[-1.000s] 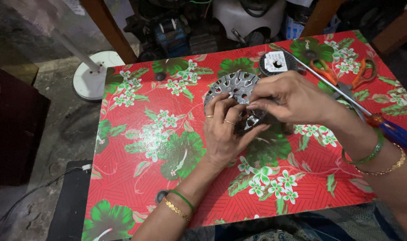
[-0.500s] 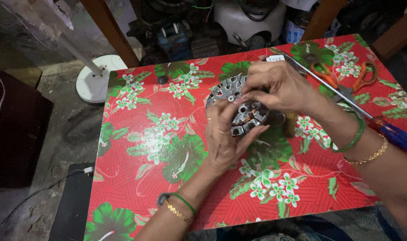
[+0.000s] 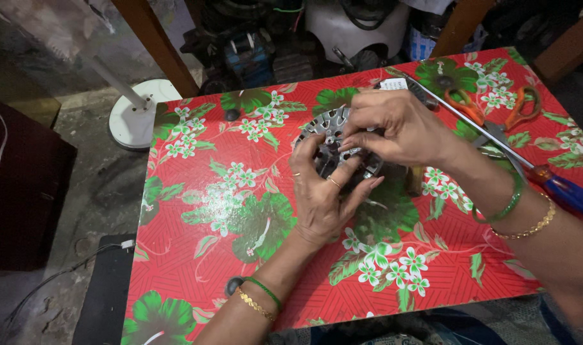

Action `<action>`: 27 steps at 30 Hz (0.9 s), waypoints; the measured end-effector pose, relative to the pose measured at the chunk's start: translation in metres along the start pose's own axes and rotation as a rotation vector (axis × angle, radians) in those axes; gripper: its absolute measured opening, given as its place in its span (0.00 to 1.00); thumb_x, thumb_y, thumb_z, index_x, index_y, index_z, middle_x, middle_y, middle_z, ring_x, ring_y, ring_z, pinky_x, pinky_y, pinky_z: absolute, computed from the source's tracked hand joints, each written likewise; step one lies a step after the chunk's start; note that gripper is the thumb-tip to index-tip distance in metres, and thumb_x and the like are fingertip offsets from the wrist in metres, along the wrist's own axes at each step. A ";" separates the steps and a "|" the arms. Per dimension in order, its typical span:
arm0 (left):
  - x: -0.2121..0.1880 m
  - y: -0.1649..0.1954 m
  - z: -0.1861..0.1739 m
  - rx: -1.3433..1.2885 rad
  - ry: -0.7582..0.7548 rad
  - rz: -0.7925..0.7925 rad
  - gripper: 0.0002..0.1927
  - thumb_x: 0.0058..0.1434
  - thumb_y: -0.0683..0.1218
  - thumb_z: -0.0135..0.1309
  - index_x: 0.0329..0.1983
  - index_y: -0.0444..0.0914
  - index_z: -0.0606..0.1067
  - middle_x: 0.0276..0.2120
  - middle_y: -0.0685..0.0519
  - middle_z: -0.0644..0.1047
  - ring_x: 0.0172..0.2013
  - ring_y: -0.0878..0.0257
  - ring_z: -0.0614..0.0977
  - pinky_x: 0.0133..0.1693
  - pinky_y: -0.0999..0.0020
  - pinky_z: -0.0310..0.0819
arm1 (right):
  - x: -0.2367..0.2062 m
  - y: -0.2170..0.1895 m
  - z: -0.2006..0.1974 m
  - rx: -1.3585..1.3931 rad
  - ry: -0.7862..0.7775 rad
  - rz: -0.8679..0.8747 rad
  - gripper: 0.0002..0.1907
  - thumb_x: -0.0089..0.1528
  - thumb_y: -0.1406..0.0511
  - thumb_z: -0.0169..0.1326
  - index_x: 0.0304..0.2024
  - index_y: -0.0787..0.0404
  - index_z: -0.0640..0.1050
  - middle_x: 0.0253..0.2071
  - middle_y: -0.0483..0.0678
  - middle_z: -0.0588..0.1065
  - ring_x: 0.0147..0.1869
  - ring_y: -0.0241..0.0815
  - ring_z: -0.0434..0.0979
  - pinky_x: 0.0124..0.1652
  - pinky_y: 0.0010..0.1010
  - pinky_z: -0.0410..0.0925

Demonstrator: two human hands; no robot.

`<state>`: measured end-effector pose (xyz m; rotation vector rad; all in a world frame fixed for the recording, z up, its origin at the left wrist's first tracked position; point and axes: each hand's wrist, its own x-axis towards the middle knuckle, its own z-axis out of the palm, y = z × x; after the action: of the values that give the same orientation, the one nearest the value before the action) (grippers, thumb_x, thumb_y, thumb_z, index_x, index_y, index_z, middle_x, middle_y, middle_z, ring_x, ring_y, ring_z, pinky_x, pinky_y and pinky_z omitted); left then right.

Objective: The person uses a green-handled screwdriver to adjust a metal stator component on a table, then uses their fingers to manipulate copper wires within the stator slots. The person continues to adjust and arrange the wires by hand throughout the clip.

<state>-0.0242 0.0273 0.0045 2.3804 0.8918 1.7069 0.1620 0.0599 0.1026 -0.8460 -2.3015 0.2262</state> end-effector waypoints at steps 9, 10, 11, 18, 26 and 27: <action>-0.004 -0.006 0.004 -0.038 0.020 -0.002 0.28 0.51 0.53 0.76 0.52 0.40 0.79 0.61 0.37 0.64 0.62 0.41 0.70 0.62 0.49 0.71 | -0.018 0.002 -0.004 -0.082 0.018 0.123 0.06 0.56 0.67 0.64 0.35 0.61 0.82 0.28 0.48 0.74 0.32 0.45 0.74 0.32 0.35 0.66; -0.004 -0.007 0.004 -0.045 0.021 -0.005 0.29 0.50 0.53 0.76 0.52 0.41 0.79 0.61 0.37 0.65 0.62 0.41 0.70 0.62 0.50 0.73 | -0.021 0.003 -0.005 -0.076 0.008 0.171 0.05 0.57 0.66 0.64 0.34 0.61 0.82 0.27 0.48 0.74 0.30 0.45 0.74 0.30 0.34 0.66; -0.004 -0.008 0.004 -0.038 0.027 0.004 0.29 0.50 0.53 0.76 0.53 0.41 0.79 0.61 0.37 0.65 0.62 0.41 0.70 0.62 0.50 0.73 | -0.025 0.003 -0.006 -0.070 0.029 0.128 0.06 0.57 0.67 0.64 0.35 0.62 0.82 0.29 0.48 0.75 0.31 0.43 0.75 0.31 0.33 0.66; -0.005 -0.009 0.004 -0.043 0.007 -0.005 0.30 0.50 0.54 0.76 0.55 0.43 0.79 0.59 0.38 0.66 0.61 0.42 0.72 0.59 0.51 0.74 | -0.071 -0.007 0.011 0.211 0.179 0.583 0.07 0.61 0.68 0.59 0.41 0.64 0.82 0.24 0.41 0.76 0.19 0.26 0.68 0.19 0.23 0.59; -0.003 -0.007 0.002 -0.013 -0.003 -0.011 0.29 0.51 0.54 0.74 0.55 0.44 0.79 0.58 0.39 0.68 0.59 0.42 0.72 0.59 0.50 0.73 | -0.111 -0.004 0.042 0.242 0.374 0.553 0.05 0.64 0.69 0.59 0.42 0.64 0.79 0.25 0.37 0.72 0.25 0.20 0.63 0.23 0.18 0.55; -0.004 -0.007 0.002 -0.012 0.001 -0.009 0.29 0.51 0.54 0.74 0.55 0.44 0.79 0.58 0.39 0.68 0.59 0.42 0.72 0.59 0.50 0.73 | -0.115 0.000 0.044 0.216 0.353 0.558 0.05 0.64 0.69 0.59 0.41 0.64 0.80 0.24 0.37 0.71 0.25 0.21 0.62 0.23 0.18 0.54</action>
<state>-0.0256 0.0319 -0.0022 2.3641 0.8883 1.7060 0.1986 -0.0099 0.0082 -1.2836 -1.6458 0.5129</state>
